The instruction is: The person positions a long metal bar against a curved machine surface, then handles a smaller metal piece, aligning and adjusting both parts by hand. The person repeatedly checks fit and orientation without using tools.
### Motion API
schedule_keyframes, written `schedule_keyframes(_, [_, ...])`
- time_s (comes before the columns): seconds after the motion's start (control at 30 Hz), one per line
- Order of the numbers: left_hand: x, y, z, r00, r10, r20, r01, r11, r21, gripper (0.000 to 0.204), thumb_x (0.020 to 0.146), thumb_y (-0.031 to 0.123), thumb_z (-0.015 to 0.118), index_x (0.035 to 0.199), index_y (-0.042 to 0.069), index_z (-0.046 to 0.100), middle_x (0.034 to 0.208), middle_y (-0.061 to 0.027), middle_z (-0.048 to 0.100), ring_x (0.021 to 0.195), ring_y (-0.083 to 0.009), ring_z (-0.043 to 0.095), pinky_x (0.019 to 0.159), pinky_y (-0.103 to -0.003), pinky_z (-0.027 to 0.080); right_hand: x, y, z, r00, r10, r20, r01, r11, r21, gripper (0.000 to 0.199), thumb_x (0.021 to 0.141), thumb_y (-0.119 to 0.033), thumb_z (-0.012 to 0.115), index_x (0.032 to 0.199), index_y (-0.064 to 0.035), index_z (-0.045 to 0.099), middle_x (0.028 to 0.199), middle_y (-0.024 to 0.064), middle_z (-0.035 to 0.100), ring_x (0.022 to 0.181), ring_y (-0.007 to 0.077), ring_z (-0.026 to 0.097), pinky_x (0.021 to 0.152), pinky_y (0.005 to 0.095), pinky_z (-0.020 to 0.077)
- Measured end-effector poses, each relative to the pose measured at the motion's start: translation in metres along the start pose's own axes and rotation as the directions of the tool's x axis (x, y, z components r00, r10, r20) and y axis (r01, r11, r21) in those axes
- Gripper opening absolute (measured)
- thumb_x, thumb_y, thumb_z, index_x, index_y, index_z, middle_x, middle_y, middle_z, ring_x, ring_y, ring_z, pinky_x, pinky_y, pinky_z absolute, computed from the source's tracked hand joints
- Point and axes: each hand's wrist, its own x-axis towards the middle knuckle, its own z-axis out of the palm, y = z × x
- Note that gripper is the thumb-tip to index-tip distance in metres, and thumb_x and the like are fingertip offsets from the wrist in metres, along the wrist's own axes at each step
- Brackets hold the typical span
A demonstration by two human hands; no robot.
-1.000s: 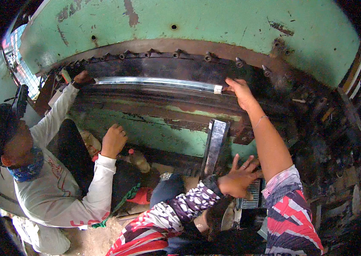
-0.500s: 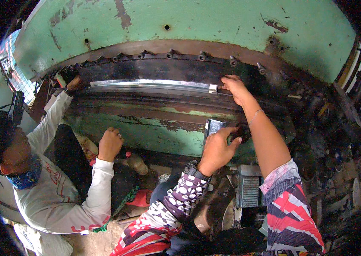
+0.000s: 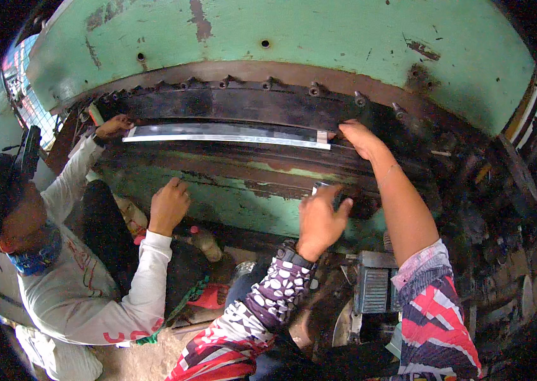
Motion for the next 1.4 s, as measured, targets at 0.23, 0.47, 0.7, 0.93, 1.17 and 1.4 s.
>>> schedule_keyframes(0.23, [0.038, -0.027, -0.02, 0.846, -0.532, 0.027, 0.26, 0.368, -0.893, 0.075, 0.099, 0.026, 0.07, 0.158, 0.003, 0.031, 0.152, -0.02, 0.048, 0.14, -0.0326, 0.047, 0.116, -0.045, 0.038, -0.021, -0.016, 0.002, 0.962, -0.182, -0.206, 0.095, 0.923, -0.374, 0.03, 0.1, -0.025, 0.057, 0.097, -0.0015, 0.075, 0.097, 0.0136, 0.076, 0.085, 0.0315, 0.07, 0.081, 0.0427, 0.0532])
schedule_keyframes(0.47, [0.055, -0.052, -0.046, 0.852, -0.517, 0.077, 0.128, 0.065, -0.99, 0.08, 0.105, 0.04, 0.058, 0.164, 0.004, 0.018, 0.167, -0.0195, 0.029, 0.157, -0.0327, 0.023, 0.127, -0.048, 0.018, -0.146, -0.043, 0.074, 0.379, -0.906, 0.187, 0.601, 0.087, -0.794, 0.047, 0.088, -0.015, 0.074, 0.133, -0.0071, 0.064, 0.119, 0.0155, 0.064, 0.109, 0.0364, 0.06, 0.099, 0.049, 0.0443])
schedule_keyframes(0.7, [0.058, -0.042, -0.052, 0.844, -0.513, 0.156, 0.154, -0.046, -0.987, 0.065, 0.106, 0.047, 0.051, 0.153, 0.003, 0.04, 0.159, -0.0144, 0.041, 0.15, -0.0282, 0.033, 0.125, -0.046, 0.019, -0.115, -0.036, 0.103, 0.522, -0.781, 0.341, 0.519, -0.026, -0.854, 0.033, 0.087, -0.01, 0.062, 0.12, -0.0074, 0.066, 0.114, 0.0143, 0.064, 0.114, 0.0354, 0.06, 0.106, 0.0524, 0.0411])
schedule_keyframes(0.93, [0.056, -0.06, -0.046, 0.834, -0.549, -0.049, 0.04, 0.149, -0.988, 0.051, 0.104, 0.031, 0.061, 0.145, 0.008, 0.043, 0.133, -0.008, 0.055, 0.125, -0.0248, 0.052, 0.11, -0.042, 0.038, -0.118, -0.042, 0.105, 0.519, -0.793, 0.32, 0.567, 0.039, -0.822, 0.019, 0.092, -0.009, 0.067, 0.11, -0.0035, 0.063, 0.113, 0.0128, 0.063, 0.11, 0.0361, 0.058, 0.095, 0.0487, 0.0457])
schedule_keyframes(1.17, [0.055, -0.046, -0.049, 0.742, -0.653, -0.153, -0.147, 0.065, -0.987, 0.065, 0.105, 0.042, 0.063, 0.151, 0.005, 0.036, 0.154, -0.0147, 0.044, 0.148, -0.0335, 0.038, 0.122, -0.045, 0.028, -0.141, -0.083, 0.101, 0.701, -0.632, 0.331, 0.609, 0.289, -0.738, 0.022, 0.098, -0.017, 0.062, 0.115, -0.0028, 0.064, 0.112, 0.0175, 0.068, 0.106, 0.0402, 0.062, 0.092, 0.0495, 0.0482])
schedule_keyframes(1.4, [0.054, -0.047, -0.053, 0.813, -0.575, -0.09, -0.061, 0.069, -0.996, 0.056, 0.103, 0.034, 0.069, 0.142, 0.007, 0.04, 0.131, -0.0107, 0.059, 0.122, -0.0237, 0.059, 0.104, -0.042, 0.046, -0.138, -0.091, 0.103, 0.819, -0.467, 0.335, 0.563, 0.537, -0.629, 0.032, 0.099, -0.02, 0.065, 0.122, 0.0016, 0.066, 0.117, 0.0227, 0.07, 0.111, 0.0405, 0.067, 0.093, 0.0461, 0.0523])
